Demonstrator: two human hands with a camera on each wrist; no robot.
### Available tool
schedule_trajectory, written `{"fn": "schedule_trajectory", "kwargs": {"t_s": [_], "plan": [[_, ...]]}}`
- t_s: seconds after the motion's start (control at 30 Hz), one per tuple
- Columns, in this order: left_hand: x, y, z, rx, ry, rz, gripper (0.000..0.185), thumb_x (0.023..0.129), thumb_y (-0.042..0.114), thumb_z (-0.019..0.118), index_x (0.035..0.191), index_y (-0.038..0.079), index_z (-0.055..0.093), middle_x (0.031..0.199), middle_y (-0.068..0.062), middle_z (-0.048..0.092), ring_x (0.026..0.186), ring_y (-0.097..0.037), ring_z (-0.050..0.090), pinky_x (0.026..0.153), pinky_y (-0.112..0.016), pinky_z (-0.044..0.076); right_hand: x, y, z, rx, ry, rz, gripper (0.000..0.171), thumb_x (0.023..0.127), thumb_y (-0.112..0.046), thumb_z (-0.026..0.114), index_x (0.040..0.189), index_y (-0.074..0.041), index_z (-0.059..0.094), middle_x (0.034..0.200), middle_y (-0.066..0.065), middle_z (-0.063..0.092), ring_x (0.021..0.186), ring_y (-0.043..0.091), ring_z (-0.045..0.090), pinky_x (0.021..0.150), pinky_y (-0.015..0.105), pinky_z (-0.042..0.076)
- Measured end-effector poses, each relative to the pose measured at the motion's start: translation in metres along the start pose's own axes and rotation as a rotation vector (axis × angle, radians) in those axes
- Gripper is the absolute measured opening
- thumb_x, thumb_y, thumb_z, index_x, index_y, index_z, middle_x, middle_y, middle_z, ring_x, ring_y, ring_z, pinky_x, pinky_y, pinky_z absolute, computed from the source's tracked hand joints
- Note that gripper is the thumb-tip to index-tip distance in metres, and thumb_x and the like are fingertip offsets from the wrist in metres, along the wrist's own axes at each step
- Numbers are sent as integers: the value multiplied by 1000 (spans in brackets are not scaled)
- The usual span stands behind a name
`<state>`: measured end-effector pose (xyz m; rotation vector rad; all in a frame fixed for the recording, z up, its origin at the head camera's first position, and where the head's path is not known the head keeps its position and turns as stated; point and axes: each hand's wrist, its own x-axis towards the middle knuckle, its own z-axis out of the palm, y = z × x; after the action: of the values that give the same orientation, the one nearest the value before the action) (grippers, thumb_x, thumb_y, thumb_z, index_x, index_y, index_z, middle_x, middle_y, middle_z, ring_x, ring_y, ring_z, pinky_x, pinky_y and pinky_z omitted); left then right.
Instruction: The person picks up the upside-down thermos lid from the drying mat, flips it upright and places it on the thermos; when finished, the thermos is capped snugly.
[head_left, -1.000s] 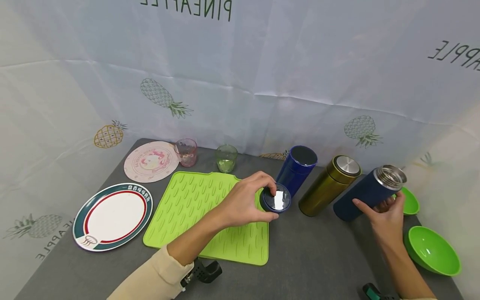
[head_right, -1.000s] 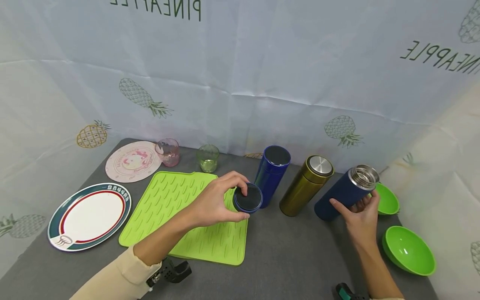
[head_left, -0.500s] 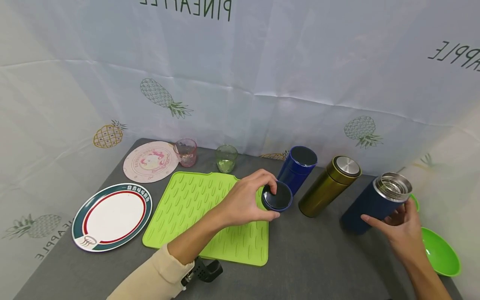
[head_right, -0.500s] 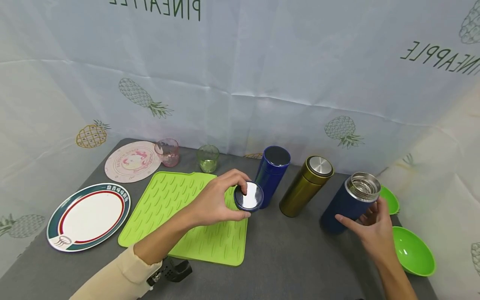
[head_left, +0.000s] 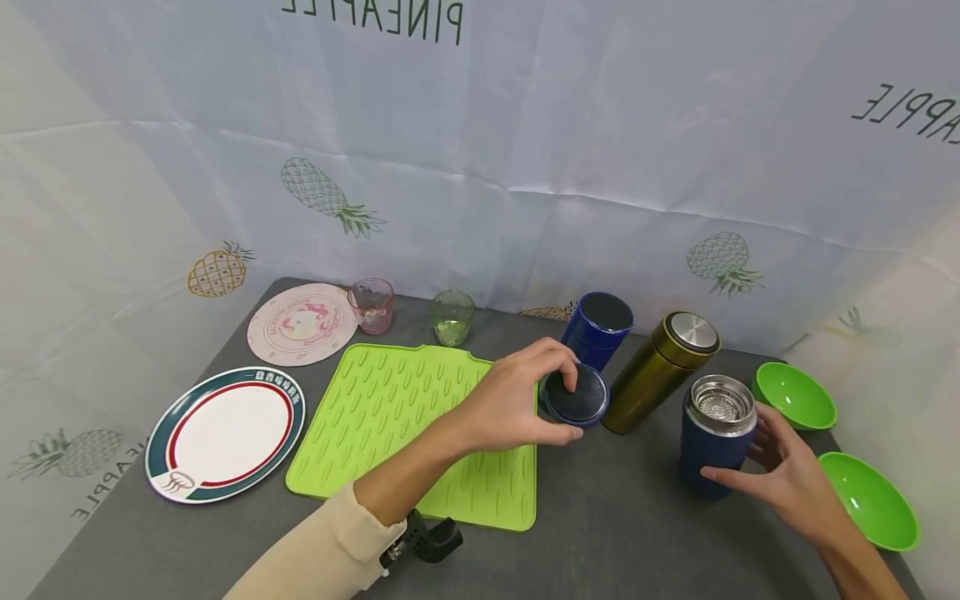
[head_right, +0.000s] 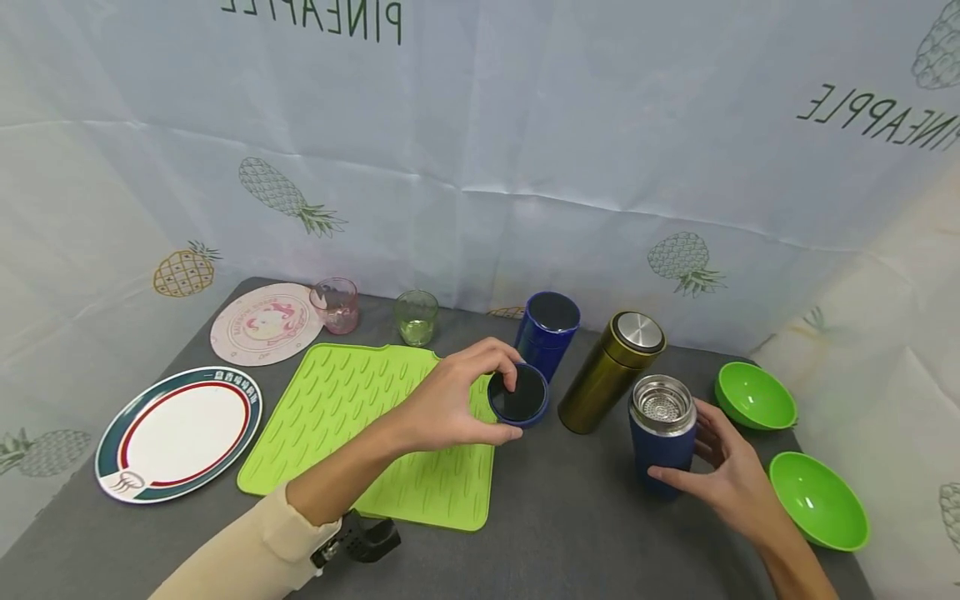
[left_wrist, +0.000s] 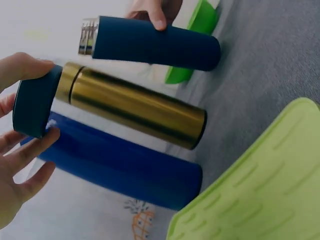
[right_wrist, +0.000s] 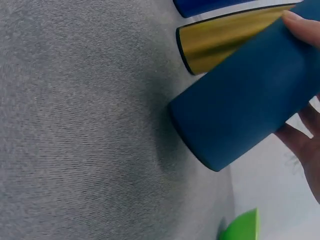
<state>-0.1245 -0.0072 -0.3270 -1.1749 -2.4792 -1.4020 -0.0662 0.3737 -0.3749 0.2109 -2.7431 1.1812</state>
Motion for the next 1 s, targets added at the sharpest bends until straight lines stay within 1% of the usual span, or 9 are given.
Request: {"fn": "schedule_trajectory", "kwargs": {"t_s": [0.07,0.2,0.37,0.47,0.6,0.73,0.9,1.0], "plan": [[5,3,3,-5,-19,11,39,77,26,88,100,18,57,128,6,59,117,-10,59,93,-30,53,1,-2,0,2,-35,-13,96,72,5,87,152,-18,40,124,-33,54,108,-19,54,81,3,47],[16,11,8,1,-53,51,39,78,28,87,102,16,59,129,5,57,116,-10,58,91,-24,49,3,-6,0,15,-95,-56,93,71,7,87,149,-14,43,125,-31,57,109,-17,56,83,5,49],[29,21,15,23,-70,95,39,79,30,86,102,18,58,130,5,58,116,-8,57,91,-17,45,7,-10,2,22,-124,-122,93,67,7,89,147,-8,46,128,-28,58,113,-17,56,87,3,47],[34,26,21,44,-73,114,40,80,33,86,104,20,57,133,6,58,118,-5,57,92,-12,43,9,-12,2,25,-146,-132,93,67,6,90,148,-7,45,129,-29,58,115,-18,55,88,2,46],[39,30,31,47,-94,129,41,82,37,85,107,21,56,136,8,57,120,-1,55,93,-6,40,10,-13,2,37,-196,-141,92,69,5,89,149,-8,45,129,-28,58,115,-16,56,90,3,46],[41,32,41,51,-135,122,41,85,39,83,109,22,54,141,9,55,121,1,54,92,-4,37,10,-15,4,56,-238,-184,90,70,7,88,148,-6,45,132,-26,59,117,-14,57,92,4,45],[41,32,49,67,-150,117,41,86,40,82,110,23,53,144,9,53,121,1,54,91,-3,35,8,-18,5,61,-264,-216,89,69,6,89,147,-6,47,133,-24,59,118,-13,58,94,4,45],[42,32,52,76,-155,120,41,86,40,82,110,23,53,142,10,54,118,3,53,91,-3,35,7,-19,4,52,-268,-206,88,69,4,90,146,-7,48,132,-24,60,117,-13,58,93,4,46]]}}
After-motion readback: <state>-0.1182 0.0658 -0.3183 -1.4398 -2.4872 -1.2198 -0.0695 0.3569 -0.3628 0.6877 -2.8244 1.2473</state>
